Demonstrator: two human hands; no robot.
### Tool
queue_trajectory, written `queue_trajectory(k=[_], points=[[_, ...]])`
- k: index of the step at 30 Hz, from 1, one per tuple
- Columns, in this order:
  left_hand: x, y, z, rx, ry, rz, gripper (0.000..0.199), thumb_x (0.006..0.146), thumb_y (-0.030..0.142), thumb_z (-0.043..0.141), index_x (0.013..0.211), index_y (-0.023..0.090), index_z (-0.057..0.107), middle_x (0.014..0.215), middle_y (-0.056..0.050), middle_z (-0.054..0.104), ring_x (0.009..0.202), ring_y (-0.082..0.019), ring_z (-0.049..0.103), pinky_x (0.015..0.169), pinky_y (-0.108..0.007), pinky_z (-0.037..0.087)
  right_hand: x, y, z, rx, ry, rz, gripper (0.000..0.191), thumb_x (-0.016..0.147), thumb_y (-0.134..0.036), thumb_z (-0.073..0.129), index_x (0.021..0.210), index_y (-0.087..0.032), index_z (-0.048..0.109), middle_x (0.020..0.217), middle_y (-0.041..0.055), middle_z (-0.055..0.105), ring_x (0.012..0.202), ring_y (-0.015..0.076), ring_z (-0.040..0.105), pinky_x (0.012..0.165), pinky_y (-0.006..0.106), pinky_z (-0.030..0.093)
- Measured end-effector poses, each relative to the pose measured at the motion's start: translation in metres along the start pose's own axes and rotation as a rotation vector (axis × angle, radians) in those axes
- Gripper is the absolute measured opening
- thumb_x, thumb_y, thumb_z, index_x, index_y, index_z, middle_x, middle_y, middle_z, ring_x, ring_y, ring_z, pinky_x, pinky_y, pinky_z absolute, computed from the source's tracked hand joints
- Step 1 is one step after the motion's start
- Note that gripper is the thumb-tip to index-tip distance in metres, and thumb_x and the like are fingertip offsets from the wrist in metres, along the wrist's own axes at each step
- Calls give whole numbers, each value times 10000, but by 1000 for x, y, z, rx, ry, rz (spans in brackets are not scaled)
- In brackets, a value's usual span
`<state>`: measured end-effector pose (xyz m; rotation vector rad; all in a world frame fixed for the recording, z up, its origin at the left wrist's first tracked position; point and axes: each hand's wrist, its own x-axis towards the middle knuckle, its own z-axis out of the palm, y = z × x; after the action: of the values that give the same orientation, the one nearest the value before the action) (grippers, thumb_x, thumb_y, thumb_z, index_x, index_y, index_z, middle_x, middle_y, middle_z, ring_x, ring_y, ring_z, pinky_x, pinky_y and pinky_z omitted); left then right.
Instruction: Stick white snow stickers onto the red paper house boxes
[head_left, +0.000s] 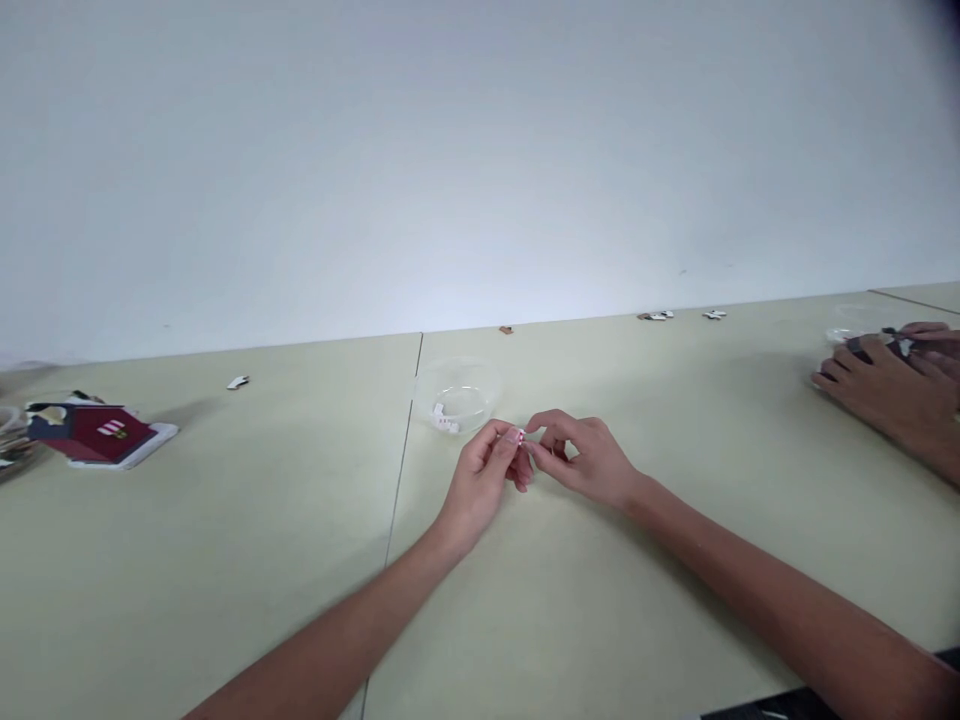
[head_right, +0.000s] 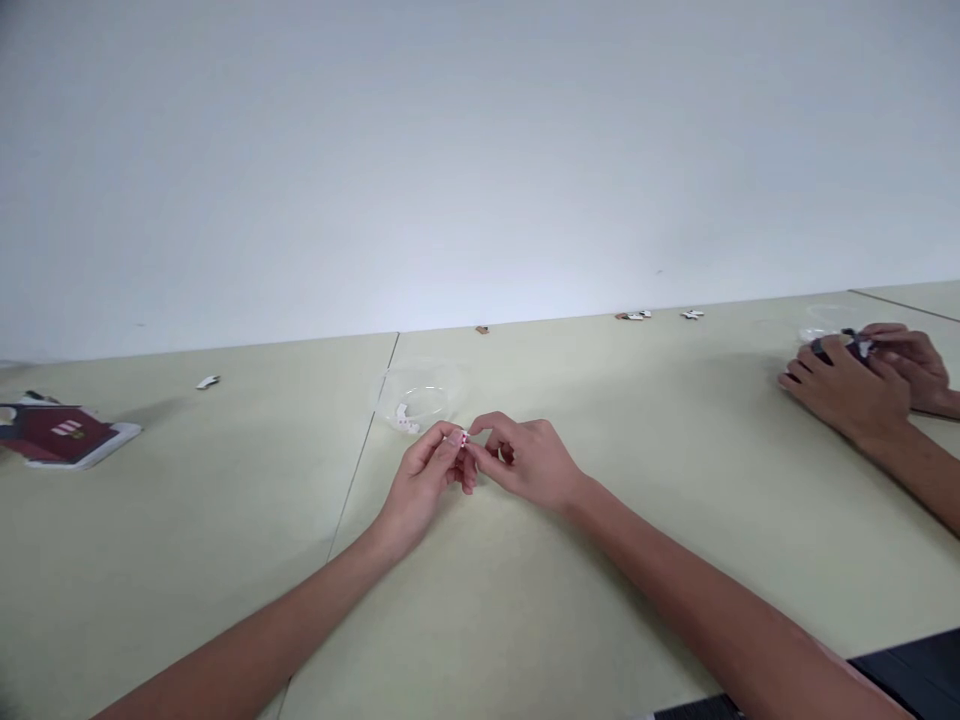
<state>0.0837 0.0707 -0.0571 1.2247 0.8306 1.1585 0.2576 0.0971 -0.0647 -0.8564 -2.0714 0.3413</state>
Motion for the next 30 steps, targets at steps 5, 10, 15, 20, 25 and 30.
queue_trajectory(k=[5,10,15,20,25,30], points=[[-1,1,1,39,32,20,288,932,443,577,859,165,580,673,-2,570,626,-127,543,600,-258,474,-1,2,2,-13,-1,-1,106,955,-318,555,1032,-246,543,584,-75,606,465,83,520,531,198,436],[-2,2,1,70,28,49,266,940,435,571,862,182,546,681,3,574,643,-131,546,613,-261,476,-1,4,2,-14,-8,-3,66,966,-293,524,1007,-243,541,581,-72,601,463,85,521,520,201,425],[-2,5,0,111,93,60,246,931,423,583,860,197,516,694,11,577,637,-123,541,604,-247,465,1,8,-6,-47,46,21,135,990,-332,496,965,-232,583,592,-46,610,485,98,544,521,216,427],[-3,7,0,161,111,36,221,904,393,617,868,195,525,743,7,585,656,-118,539,607,-238,462,13,24,-36,-227,404,58,158,974,-333,513,961,-225,628,819,48,709,748,182,671,733,307,514],[-4,8,-1,171,116,17,204,891,382,630,895,205,528,755,9,590,689,-127,553,626,-244,469,19,58,-108,-673,742,131,201,903,-324,571,1010,-181,665,1054,108,718,1056,288,630,994,468,417],[-2,5,-2,174,127,24,255,904,406,604,1068,211,613,784,-16,634,720,-146,577,631,-261,479,-13,108,-184,-519,1048,594,172,812,-286,632,920,-163,682,1036,177,702,1036,305,617,957,467,400]])
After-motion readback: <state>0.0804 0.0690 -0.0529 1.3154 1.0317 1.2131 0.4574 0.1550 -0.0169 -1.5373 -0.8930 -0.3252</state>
